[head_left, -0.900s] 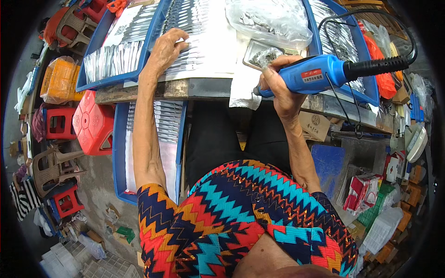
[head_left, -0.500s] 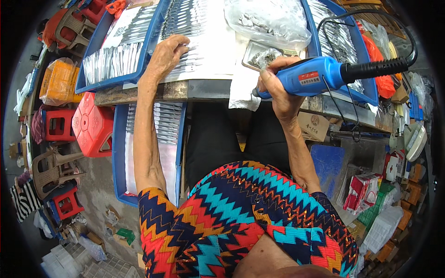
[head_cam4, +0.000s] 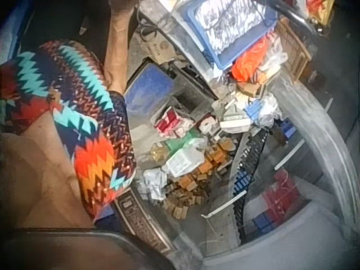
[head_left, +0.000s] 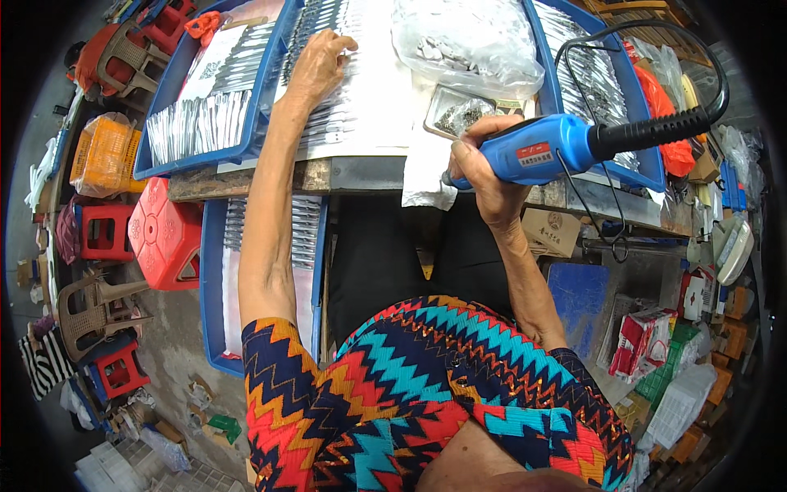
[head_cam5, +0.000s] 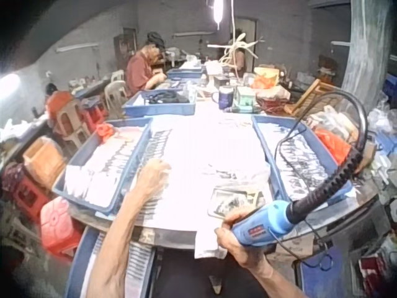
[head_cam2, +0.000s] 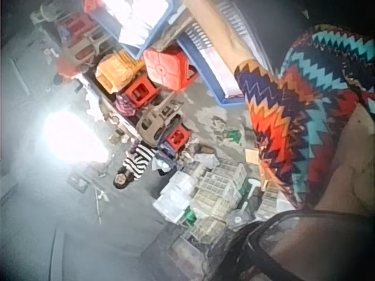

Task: Assembling small plastic hardware components using electric and manual screwdrivers at a workbench.

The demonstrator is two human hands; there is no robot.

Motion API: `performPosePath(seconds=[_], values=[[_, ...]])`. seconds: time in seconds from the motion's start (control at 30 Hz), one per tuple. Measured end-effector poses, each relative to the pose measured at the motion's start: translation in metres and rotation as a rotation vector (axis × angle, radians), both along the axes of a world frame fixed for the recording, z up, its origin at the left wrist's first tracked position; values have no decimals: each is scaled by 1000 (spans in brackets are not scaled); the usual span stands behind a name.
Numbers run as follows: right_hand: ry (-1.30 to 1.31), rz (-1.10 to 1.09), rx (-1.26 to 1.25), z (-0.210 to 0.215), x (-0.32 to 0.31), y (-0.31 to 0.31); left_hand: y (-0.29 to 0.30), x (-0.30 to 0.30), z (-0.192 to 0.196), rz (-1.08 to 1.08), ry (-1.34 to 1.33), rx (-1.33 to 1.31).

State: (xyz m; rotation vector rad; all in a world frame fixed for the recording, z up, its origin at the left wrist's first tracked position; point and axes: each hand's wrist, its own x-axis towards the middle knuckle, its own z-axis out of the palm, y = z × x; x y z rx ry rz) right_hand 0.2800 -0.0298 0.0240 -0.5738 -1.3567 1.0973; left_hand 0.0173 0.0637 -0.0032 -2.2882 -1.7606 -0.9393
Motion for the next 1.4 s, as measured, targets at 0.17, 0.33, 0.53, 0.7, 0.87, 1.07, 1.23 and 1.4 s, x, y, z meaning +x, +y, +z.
performPosePath(seconds=[0.17, 0.33, 0.53, 0.7, 0.87, 1.07, 1.23, 1.4], values=[[-31, -10, 18, 0, -1, 1, 9, 8, -3, 52, 49, 15], [-24, -1, 9, 0, -2, 1, 11, 4, -6, 49, 73, 51], [-15, 3, -9, 2, -2, -2, 5, -13, -3, 57, 11, 297], [-40, -36, 34, 1, -1, 0, -30, 0, 21, 107, -361, 394], [4, -23, 83, 4, -4, 7, -73, 28, 37, -164, -689, 452], [-63, -49, 242, 1, -9, 21, -154, 104, 17, -56, -1320, -257], [-91, -62, 381, -2, -7, 14, -180, 144, -17, -152, -1687, -572], [33, -33, 85, 5, -8, 5, -172, 163, -22, -167, -1641, -605]])
